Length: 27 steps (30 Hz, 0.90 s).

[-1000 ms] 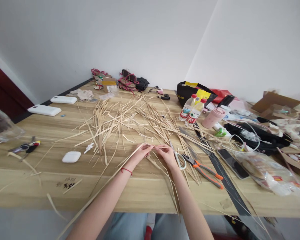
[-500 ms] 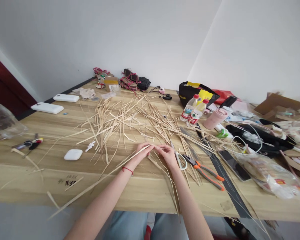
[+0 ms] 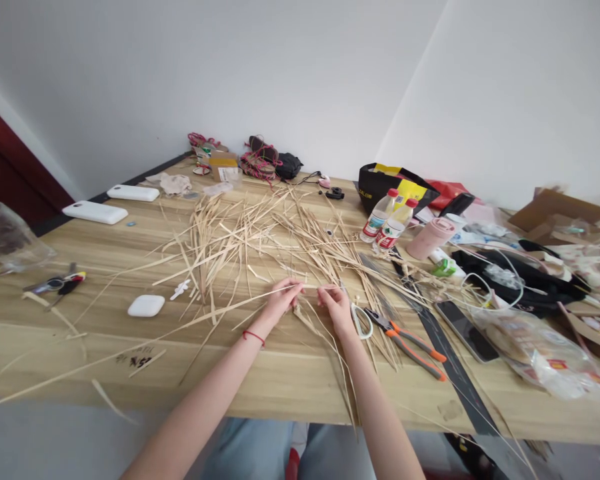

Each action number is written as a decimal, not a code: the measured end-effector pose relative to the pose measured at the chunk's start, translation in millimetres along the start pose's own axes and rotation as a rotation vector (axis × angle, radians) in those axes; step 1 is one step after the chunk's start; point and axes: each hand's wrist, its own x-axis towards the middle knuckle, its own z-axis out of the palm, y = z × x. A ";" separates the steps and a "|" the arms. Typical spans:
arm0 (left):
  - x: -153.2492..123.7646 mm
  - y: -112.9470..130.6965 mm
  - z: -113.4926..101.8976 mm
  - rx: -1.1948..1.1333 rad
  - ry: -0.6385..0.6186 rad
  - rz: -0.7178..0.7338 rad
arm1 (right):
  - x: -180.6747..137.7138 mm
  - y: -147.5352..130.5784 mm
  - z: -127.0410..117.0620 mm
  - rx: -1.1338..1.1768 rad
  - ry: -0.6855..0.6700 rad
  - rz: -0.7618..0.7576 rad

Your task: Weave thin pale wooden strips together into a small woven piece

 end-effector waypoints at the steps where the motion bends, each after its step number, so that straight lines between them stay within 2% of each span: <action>1: 0.3 -0.9 -0.2 -0.003 -0.008 0.003 | 0.1 -0.3 0.1 -0.002 0.009 -0.004; 3: 1.1 -3.1 -1.0 -0.011 -0.017 0.016 | 0.5 -1.1 -2.3 -0.045 0.028 -0.024; 5: 2.1 -5.5 -1.9 -0.019 -0.004 0.029 | 0.7 -2.4 -9.0 -0.188 0.079 -0.064; 9: 4.2 -8.7 -2.2 -0.040 0.058 0.026 | -3.9 -8.2 -28.8 -0.821 0.277 -0.084; 12: 4.9 -8.8 -0.7 -0.056 0.104 0.022 | -15.1 -14.4 -36.0 -1.220 0.305 -0.031; 14: 4.8 -8.5 0.5 -0.063 0.123 0.019 | -25.4 -17.3 -35.1 -1.379 0.322 0.016; 18: 4.6 -8.1 1.4 -0.068 0.136 0.013 | -44.1 -17.0 -32.7 -1.482 0.309 0.050; 24: 6.3 -9.2 0.0 -0.104 0.141 0.029 | -55.1 -10.1 -51.3 -1.374 0.190 -0.087; 27: 7.4 -10.5 -1.7 -0.110 0.123 0.032 | -55.9 -8.7 -60.1 -1.321 0.186 -0.123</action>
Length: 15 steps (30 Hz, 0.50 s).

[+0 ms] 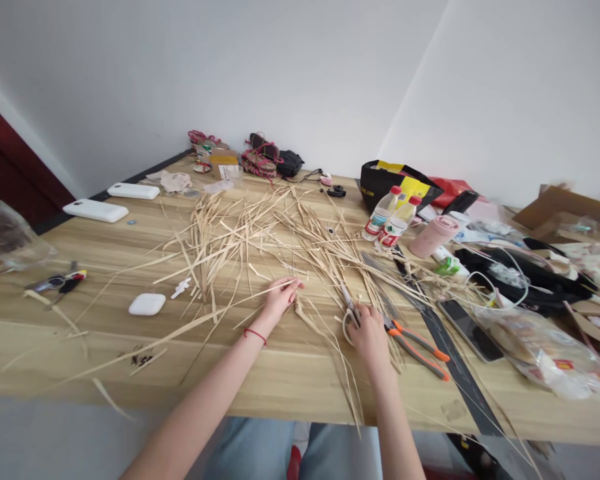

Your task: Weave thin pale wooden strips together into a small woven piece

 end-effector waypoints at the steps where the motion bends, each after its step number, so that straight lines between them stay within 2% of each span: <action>1: 0.3 -0.4 -0.7 0.002 -0.010 0.001 | 0.1 1.6 -0.6 0.005 0.015 0.002; 6: 0.7 1.0 -3.6 0.021 -0.044 0.000 | -0.7 2.6 -8.1 0.095 0.067 -0.050; 11: -0.6 9.1 -5.4 -0.026 -0.080 -0.042 | -3.4 -8.8 -14.3 0.338 -0.063 -0.110; 15: -0.6 12.5 -5.6 -0.102 -0.075 -0.107 | -5.1 -34.0 -13.8 0.519 -0.144 -0.082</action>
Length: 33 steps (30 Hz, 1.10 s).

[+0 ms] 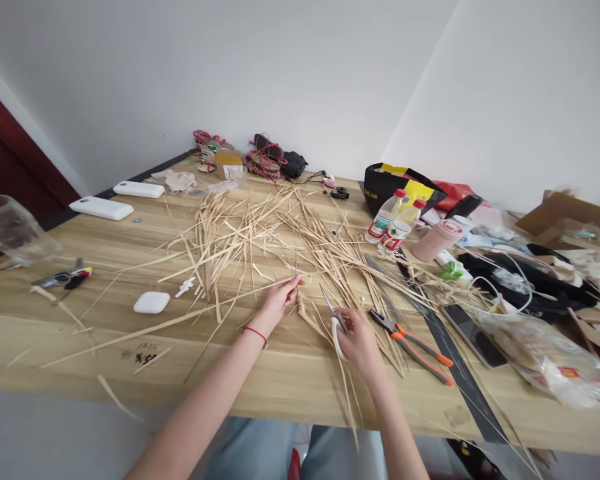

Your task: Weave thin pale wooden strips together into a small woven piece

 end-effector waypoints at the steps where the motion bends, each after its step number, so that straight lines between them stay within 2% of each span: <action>1: 0.3 0.0 0.2 -0.025 0.001 -0.016 | 0.7 -6.2 3.8 0.026 -0.009 0.004; 6: 2.2 -1.1 1.2 -0.142 -0.003 -0.065 | 5.2 -26.0 19.9 0.100 -0.045 -0.017; 13: 1.4 1.7 2.3 -0.243 -0.004 -0.077 | 7.0 -20.7 32.2 0.074 -0.059 -0.077; 33: 0.9 -7.6 4.0 -0.364 -0.058 -0.079 | 6.5 -42.8 27.8 0.033 -0.016 -0.116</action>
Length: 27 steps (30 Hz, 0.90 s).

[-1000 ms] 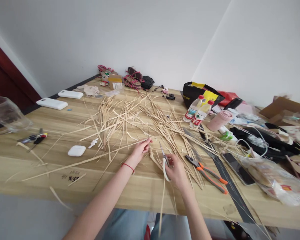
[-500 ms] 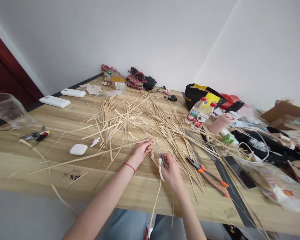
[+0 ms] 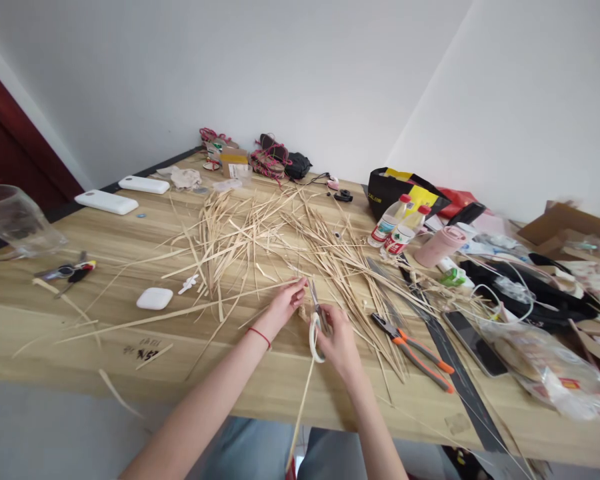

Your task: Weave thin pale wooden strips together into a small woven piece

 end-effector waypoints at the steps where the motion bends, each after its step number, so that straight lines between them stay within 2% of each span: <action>1: -0.5 -0.5 0.8 0.003 0.003 -0.005 | -0.2 -0.7 0.2 0.004 0.001 -0.005; 11: -1.5 -4.0 4.2 0.016 -0.001 -0.052 | -3.3 0.0 6.5 0.040 0.009 0.004; 23: -1.7 -5.4 2.6 0.008 -0.032 -0.030 | -5.8 6.8 16.0 0.105 0.025 0.067; 27: -2.1 -4.9 2.1 -0.005 -0.018 -0.022 | -5.2 11.1 17.2 0.143 0.078 0.100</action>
